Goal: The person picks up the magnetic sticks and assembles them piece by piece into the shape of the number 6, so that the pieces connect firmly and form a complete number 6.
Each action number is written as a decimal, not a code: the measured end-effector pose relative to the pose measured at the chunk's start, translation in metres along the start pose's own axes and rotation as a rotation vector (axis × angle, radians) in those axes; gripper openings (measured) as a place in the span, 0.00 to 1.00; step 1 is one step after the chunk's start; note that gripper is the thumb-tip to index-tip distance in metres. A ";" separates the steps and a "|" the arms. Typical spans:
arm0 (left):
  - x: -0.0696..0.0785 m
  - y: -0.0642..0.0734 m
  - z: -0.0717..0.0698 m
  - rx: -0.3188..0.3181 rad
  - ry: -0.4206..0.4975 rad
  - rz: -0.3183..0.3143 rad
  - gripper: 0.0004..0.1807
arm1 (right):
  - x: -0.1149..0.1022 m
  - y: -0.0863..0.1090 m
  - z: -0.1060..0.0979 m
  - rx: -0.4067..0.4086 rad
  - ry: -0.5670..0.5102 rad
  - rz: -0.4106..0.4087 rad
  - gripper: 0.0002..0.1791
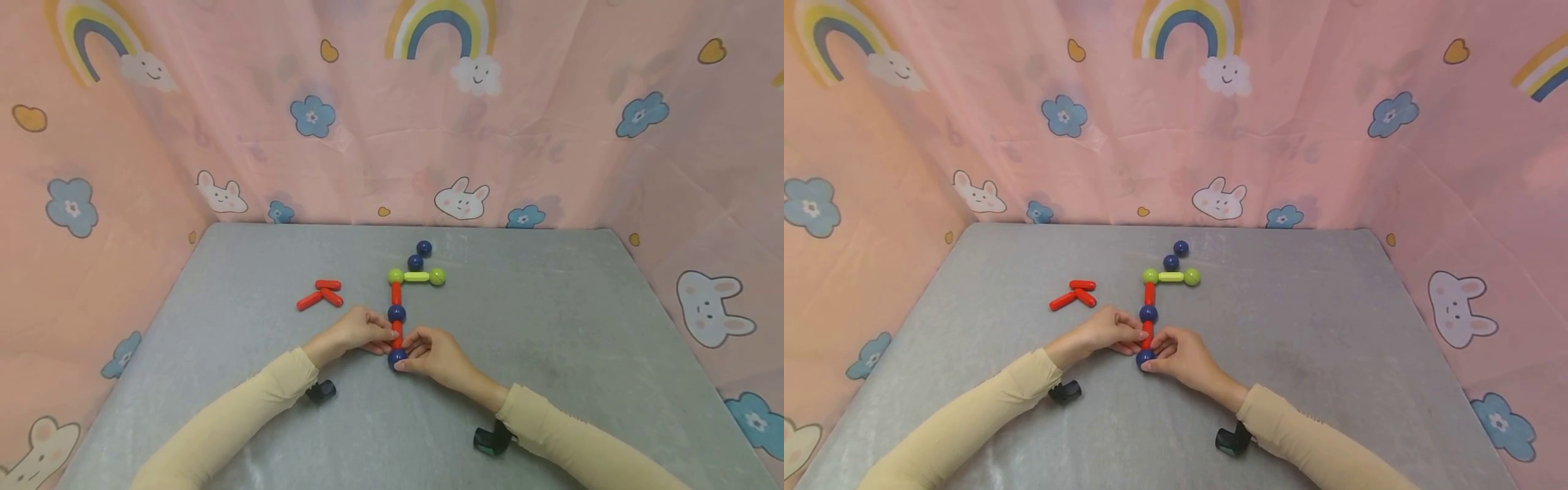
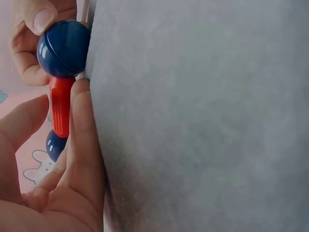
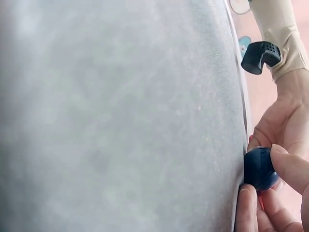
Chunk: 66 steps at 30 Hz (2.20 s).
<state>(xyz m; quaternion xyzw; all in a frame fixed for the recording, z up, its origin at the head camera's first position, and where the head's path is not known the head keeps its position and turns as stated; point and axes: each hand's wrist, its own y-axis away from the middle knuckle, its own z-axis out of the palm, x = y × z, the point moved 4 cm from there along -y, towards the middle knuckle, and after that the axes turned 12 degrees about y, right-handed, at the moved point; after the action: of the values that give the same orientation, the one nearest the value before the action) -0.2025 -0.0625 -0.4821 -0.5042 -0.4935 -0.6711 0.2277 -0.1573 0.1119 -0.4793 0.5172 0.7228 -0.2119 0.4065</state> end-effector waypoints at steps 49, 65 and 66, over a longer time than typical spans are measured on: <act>-0.006 0.022 0.007 -0.047 -0.096 0.048 0.20 | 0.005 0.001 -0.001 -0.077 -0.099 -0.047 0.20; -0.006 0.025 0.007 -0.047 -0.116 0.057 0.16 | 0.005 0.001 -0.002 -0.101 -0.107 -0.039 0.20; -0.006 0.026 0.007 -0.048 -0.127 0.060 0.15 | 0.005 0.001 -0.002 -0.102 -0.106 -0.040 0.20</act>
<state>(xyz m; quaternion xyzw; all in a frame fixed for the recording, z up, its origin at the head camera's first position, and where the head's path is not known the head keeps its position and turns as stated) -0.1763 -0.0681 -0.4761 -0.5657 -0.4755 -0.6421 0.2038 -0.1580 0.1167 -0.4823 0.4693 0.7203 -0.2101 0.4656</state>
